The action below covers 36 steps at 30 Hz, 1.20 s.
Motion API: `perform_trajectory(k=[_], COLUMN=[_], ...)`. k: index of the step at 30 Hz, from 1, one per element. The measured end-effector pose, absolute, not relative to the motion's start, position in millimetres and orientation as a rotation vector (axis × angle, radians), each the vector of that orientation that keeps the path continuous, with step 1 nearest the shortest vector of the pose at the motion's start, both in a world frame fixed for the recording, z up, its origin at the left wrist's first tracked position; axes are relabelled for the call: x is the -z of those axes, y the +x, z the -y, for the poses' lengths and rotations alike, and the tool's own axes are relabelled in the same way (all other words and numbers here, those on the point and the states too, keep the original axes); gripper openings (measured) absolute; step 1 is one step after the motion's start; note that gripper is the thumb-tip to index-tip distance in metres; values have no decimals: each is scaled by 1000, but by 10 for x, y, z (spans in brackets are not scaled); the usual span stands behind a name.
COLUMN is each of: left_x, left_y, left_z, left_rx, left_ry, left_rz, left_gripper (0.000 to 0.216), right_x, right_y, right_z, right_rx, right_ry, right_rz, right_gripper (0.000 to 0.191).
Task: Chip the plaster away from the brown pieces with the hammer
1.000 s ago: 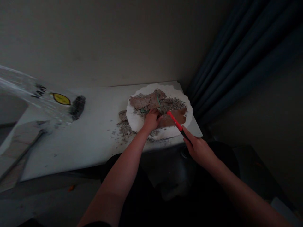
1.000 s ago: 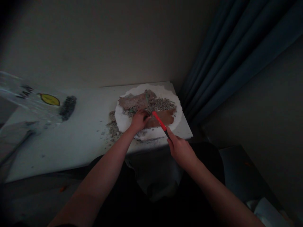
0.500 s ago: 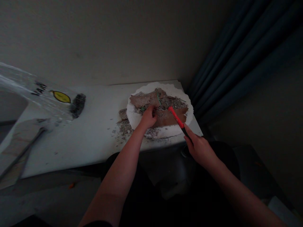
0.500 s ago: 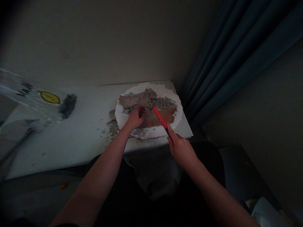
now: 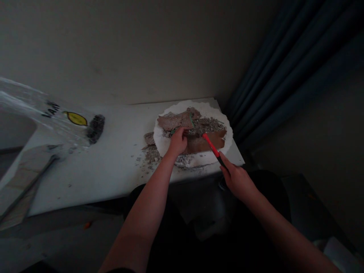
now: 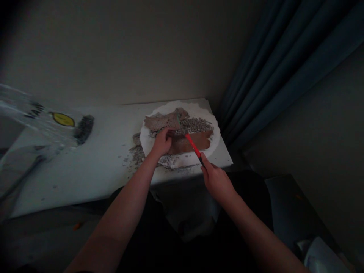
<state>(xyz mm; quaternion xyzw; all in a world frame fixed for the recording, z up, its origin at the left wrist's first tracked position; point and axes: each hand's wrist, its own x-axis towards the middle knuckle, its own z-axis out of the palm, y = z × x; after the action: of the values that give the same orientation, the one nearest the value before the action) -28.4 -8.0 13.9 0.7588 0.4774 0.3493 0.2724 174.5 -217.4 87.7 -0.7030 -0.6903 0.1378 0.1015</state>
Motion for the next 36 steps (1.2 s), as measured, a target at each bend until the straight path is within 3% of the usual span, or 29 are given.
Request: perform_trajectory(k=[28,32,36], left_x=[-100,-159,-231], left_y=[-394,-491,-936], left_z=[66,60,52], left_rx=[-860,-965,-1183], left_ry=[1982,1922,1794], left_rz=[-1369,-1348,-1522], left_gripper=[52,50,41], right_x=[-840,-758,-1155], right_y=[1625,1654,1487], right_z=[2088,2101,2176], right_rx=[-426,-718,-1224], right_ry=[-1993,-1836,-1524], right_rz=[2067,1840,1231], right_gripper=[58,56,56])
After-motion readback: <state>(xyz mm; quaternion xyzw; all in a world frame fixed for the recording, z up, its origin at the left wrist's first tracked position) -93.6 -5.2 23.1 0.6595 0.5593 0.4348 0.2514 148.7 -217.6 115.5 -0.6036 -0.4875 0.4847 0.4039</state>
